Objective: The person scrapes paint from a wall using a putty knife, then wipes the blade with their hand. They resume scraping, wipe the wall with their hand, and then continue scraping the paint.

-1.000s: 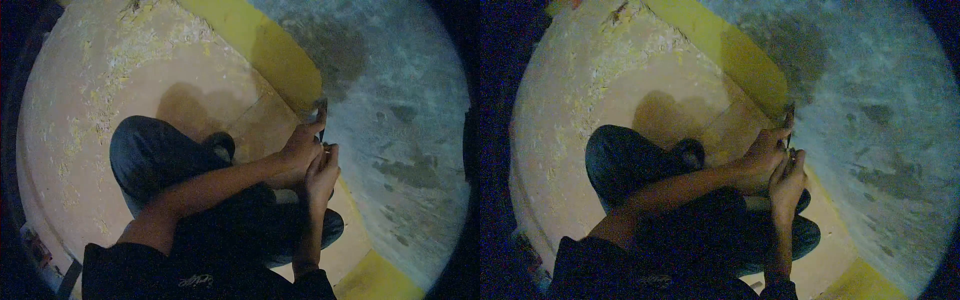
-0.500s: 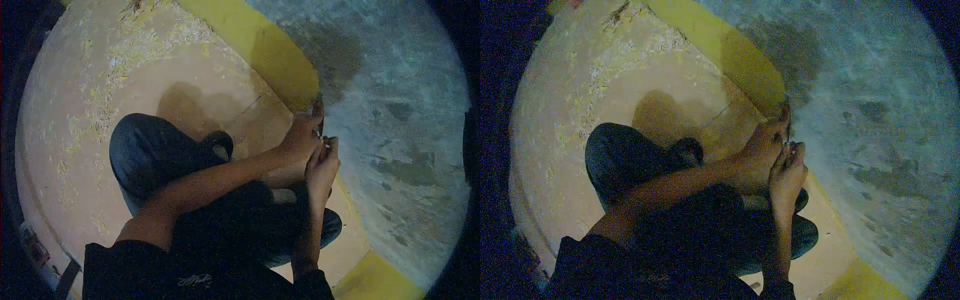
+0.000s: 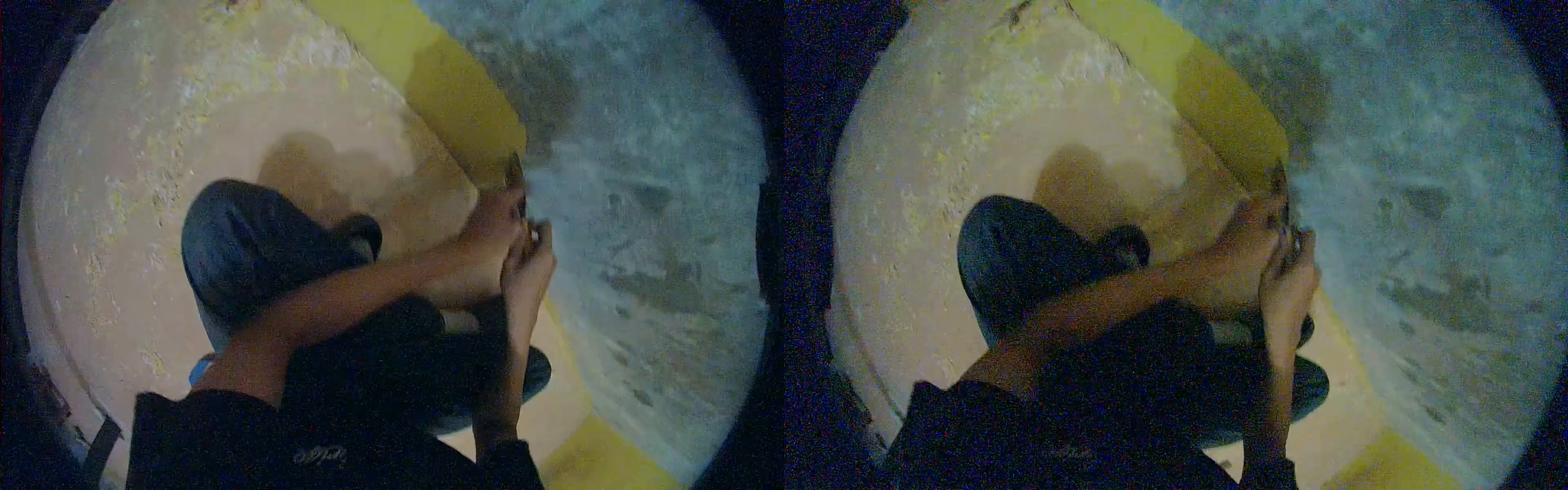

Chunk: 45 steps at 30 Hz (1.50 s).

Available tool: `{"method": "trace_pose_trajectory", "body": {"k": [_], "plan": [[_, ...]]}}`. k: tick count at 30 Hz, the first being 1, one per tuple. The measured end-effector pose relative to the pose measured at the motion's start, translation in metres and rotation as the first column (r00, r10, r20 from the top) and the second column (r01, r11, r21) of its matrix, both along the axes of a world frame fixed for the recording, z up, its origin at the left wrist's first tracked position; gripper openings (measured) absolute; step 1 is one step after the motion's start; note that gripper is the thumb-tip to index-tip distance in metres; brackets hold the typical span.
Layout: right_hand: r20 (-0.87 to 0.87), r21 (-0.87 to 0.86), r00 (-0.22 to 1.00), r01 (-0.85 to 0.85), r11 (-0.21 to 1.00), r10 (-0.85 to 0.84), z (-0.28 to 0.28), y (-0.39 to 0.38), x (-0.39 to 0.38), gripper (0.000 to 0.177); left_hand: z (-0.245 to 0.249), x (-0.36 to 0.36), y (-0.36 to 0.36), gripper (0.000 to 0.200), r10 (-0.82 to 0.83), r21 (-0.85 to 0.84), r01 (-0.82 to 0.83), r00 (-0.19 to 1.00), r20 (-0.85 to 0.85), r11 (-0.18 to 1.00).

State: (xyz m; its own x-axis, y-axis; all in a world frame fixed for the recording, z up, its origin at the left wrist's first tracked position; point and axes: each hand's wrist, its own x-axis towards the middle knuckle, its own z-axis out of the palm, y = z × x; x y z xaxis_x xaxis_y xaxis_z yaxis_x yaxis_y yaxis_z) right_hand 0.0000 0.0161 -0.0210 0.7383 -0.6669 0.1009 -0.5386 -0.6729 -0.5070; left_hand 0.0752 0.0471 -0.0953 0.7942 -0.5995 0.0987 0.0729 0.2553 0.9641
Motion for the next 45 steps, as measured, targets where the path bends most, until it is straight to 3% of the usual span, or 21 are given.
{"method": "trace_pose_trajectory", "body": {"k": [1, 4, 5, 7, 8, 9, 10, 11, 13, 14, 15, 16, 23, 26, 28, 30, 32, 33, 39, 41, 45], "plan": [[-0.062, -0.016, 0.998, -0.019, 1.0, 0.018, 0.006, 0.001, 0.0, 0.015, 0.0, 0.01, 0.002, 0.031, -0.135, 0.147, 0.144, 0.988, -0.075, 0.979], [-0.134, 0.003, 0.986, 0.103, 0.995, -0.102, 0.034, 0.017, -0.008, 0.016, 0.021, -0.01, 0.007, 0.028, -0.161, 0.083, 0.192, 0.946, -0.281, 0.978], [-0.034, -0.05, 0.997, 0.063, 0.997, -0.065, 0.028, 0.012, -0.012, 0.015, 0.01, -0.007, -0.007, 0.028, -0.15, 0.075, 0.176, 0.95, -0.274, 0.981], [-0.098, -0.069, 0.994, 0.031, 0.997, -0.038, 0.016, 0.006, 0.005, 0.014, -0.014, -0.017, -0.033, 0.029, -0.44, -0.611, -0.104, 0.602, -0.667, 0.785], [-0.164, -0.088, 0.986, 0.019, 0.996, -0.033, 0.017, 0.003, 0.008, 0.013, -0.017, -0.023, -0.03, 0.029, -0.455, -0.618, -0.108, 0.582, -0.674, 0.779], [-0.157, -0.077, 0.988, -0.022, 0.997, 0.009, 0.019, 0.007, 0.014, 0.013, 0.0, -0.002, -0.006, 0.03, -0.221, -0.355, 0.046, 0.854, -0.47, 0.934], [-0.157, -0.085, 0.988, -0.022, 0.996, 0.008, 0.024, 0.014, 0.016, 0.013, 0.014, 0.016, 0.011, 0.031, -0.059, -0.017, 0.058, 0.993, -0.102, 0.998], [-0.153, -0.075, 0.987, 0.029, 0.997, -0.041, 0.034, 0.024, 0.016, 0.013, 0.024, 0.01, 0.013, 0.035, -0.121, -0.151, 0.081, 0.954, -0.273, 0.985], [-0.194, -0.05, 0.968, 0.152, 0.987, -0.159, 0.054, 0.038, 0.016, 0.011, 0.024, 0.003, 0.006, 0.036, -0.084, -0.063, 0.075, 0.984, -0.157, 0.995], [-0.186, -0.061, 0.971, 0.139, 0.988, -0.148, 0.049, 0.035, 0.023, 0.011, 0.02, 0.005, 0.0, 0.038, -0.045, 0.026, 0.046, 0.998, -0.038, 0.999], [-0.16, -0.135, 0.983, 0.065, 0.989, -0.087, 0.037, 0.034, 0.025, 0.011, 0.042, 0.014, 0.018, 0.039, -0.122, 0.044, 0.139, 0.956, -0.266, 0.989], [-0.151, -0.209, 0.988, 0.002, 0.978, -0.034, 0.032, 0.035, 0.022, 0.011, 0.034, 0.011, 0.013, 0.039, -0.13, 0.037, 0.147, 0.95, -0.285, 0.988], [-0.111, -0.217, 0.994, -0.006, 0.976, -0.018, 0.024, 0.013, 0.02, 0.01, 0.024, 0.009, 0.003, 0.03, -0.007, -0.171, -0.037, 0.969, -0.249, 0.985], [-0.161, -0.224, 0.982, -0.129, 0.966, 0.094, 0.031, 0.025, 0.033, 0.013, 0.017, 0.026, 0.012, 0.031, 0.012, 0.087, 0.002, 0.987, -0.161, 0.996], [-0.155, -0.206, 0.987, -0.084, 0.975, 0.052, 0.043, 0.039, 0.02, 0.012, 0.035, 0.015, 0.015, 0.029, -0.041, -0.213, -0.009, 0.972, -0.23, 0.977], [-0.051, -0.216, 0.987, 0.14, 0.966, -0.155, 0.041, 0.032, 0.017, 0.012, 0.031, 0.017, 0.001, 0.028, 0.077, -0.185, -0.091, 0.994, -0.079, 0.979], [-0.096, -0.296, 0.99, 0.07, 0.953, -0.103, 0.035, 0.023, 0.012, 0.012, 0.017, 0.009, -0.011, 0.026, 0.021, -0.289, -0.108, 0.957, -0.288, 0.951], [-0.106, -0.273, 0.992, 0.034, 0.961, -0.065, 0.038, 0.024, 0.016, 0.013, 0.012, 0.017, -0.004, 0.028, 0.005, -0.138, -0.02, 0.994, -0.11, 0.99], [-0.125, -0.207, 0.989, 0.054, 0.977, -0.081, 0.054, 0.034, 0.024, 0.013, 0.038, 0.018, 0.003, 0.033, 0.007, -0.104, -0.032, 0.973, -0.229, 0.994], [-0.192, -0.346, 0.98, -0.123, 0.93, 0.058, 0.048, 0.033, 0.03, 0.012, 0.023, 0.023, -0.003, 0.034, -0.055, -0.057, 0.043, 0.972, -0.23, 0.997], [-0.196, -0.209, 0.974, 0.073, 0.975, -0.115, 0.075, 0.04, 0.025, 0.01, 0.037, 0.028, 0.004, 0.032, -0.04, -0.159, 0.03, 0.997, -0.059, 0.987]]}}
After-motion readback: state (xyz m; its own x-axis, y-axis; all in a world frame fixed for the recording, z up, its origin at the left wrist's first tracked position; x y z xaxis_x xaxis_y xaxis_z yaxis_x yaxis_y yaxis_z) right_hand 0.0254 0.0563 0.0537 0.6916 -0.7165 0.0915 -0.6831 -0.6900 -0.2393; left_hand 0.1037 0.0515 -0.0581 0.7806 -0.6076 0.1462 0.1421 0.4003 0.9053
